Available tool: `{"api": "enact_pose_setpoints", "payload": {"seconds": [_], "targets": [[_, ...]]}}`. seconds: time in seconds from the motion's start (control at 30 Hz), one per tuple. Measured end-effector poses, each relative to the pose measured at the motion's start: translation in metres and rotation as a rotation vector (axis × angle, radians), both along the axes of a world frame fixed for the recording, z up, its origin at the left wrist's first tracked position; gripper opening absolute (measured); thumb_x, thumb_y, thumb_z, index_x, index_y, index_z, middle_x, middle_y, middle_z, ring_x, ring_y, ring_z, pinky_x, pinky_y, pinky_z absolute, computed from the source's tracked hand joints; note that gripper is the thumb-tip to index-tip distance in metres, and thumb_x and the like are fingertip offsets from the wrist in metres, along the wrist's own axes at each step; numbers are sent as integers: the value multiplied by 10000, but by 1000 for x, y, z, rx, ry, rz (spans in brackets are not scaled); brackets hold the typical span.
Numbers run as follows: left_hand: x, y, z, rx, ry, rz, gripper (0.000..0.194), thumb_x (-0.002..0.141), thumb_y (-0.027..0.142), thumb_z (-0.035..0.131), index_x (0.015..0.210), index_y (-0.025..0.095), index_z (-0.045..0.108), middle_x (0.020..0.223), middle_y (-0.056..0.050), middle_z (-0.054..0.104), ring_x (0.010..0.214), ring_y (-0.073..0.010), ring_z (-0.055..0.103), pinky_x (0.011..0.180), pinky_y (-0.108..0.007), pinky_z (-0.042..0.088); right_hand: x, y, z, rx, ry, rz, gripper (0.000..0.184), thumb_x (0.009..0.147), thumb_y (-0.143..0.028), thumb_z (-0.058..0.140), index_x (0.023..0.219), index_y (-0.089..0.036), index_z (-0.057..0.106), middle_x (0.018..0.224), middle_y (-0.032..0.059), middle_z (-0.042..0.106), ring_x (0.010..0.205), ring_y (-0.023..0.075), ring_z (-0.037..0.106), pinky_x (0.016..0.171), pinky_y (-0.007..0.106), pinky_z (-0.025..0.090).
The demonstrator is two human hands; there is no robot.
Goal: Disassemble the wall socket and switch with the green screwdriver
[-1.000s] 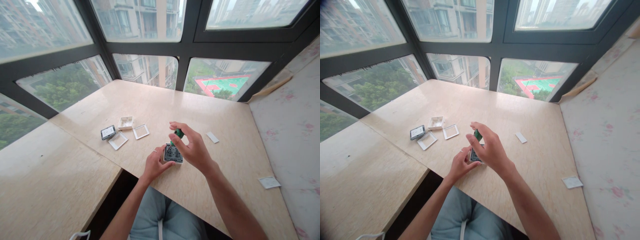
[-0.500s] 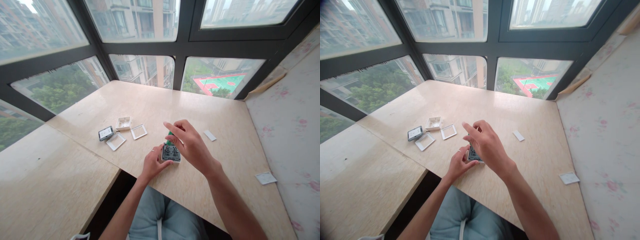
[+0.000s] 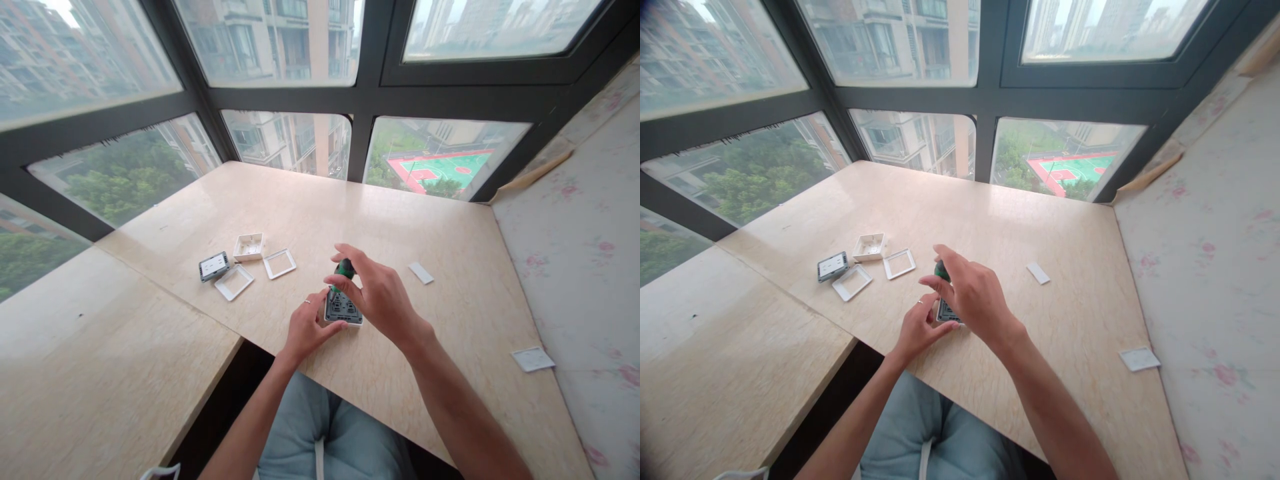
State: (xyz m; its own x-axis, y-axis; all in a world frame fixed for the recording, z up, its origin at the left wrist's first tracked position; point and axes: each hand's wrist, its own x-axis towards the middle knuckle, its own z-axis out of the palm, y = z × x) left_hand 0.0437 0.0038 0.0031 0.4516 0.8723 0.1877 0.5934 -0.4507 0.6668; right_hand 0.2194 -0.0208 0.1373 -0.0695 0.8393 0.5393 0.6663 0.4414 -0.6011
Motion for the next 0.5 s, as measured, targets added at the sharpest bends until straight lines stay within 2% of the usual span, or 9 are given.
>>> {"api": "enact_pose_setpoints", "payload": {"seconds": [0.13,0.2,0.3,0.37,0.43,0.5], "targets": [[0,0,-1,1,-10,-4,742,793,679,719,1328,191,556,814,7,576,665,-154,542,630,-279,387,-4,-1,-7,-90,306,48,361,954,-471,648,1136,-234,446,1243,143,727,1005,248,761,842,418,640],[0,0,-1,-1,-16,-7,727,794,677,721,1317,198,558,820,6,577,665,-152,540,638,-280,391,-5,-2,-6,-114,374,98,306,953,-415,653,1101,-238,452,1286,147,704,1063,239,746,878,411,634],[0,0,-2,-2,-30,-6,712,798,678,716,1306,204,558,837,-2,586,671,-155,547,645,-281,402,-4,-4,0,-100,329,120,204,961,-262,577,1151,-240,507,1334,131,677,1193,241,689,972,434,594],[0,0,-3,-3,-31,-6,710,803,673,712,1312,203,556,850,-12,594,682,-161,558,646,-283,407,-2,-5,3,-58,241,95,270,926,-172,517,1187,-240,529,1334,121,675,1240,250,657,1010,455,566],[-1,0,-3,-3,-29,-6,702,805,667,712,1313,205,561,855,-17,599,694,-167,568,646,-284,413,-2,-5,4,12,123,29,307,905,-149,494,1195,-233,541,1275,126,696,1195,270,669,981,468,565],[-1,0,-3,-2,-28,-6,711,794,673,719,1312,209,569,854,-16,601,699,-170,574,646,-286,420,-2,-3,3,84,2,-49,268,936,-195,508,1197,-229,554,1166,126,715,1093,282,688,915,462,571]]}}
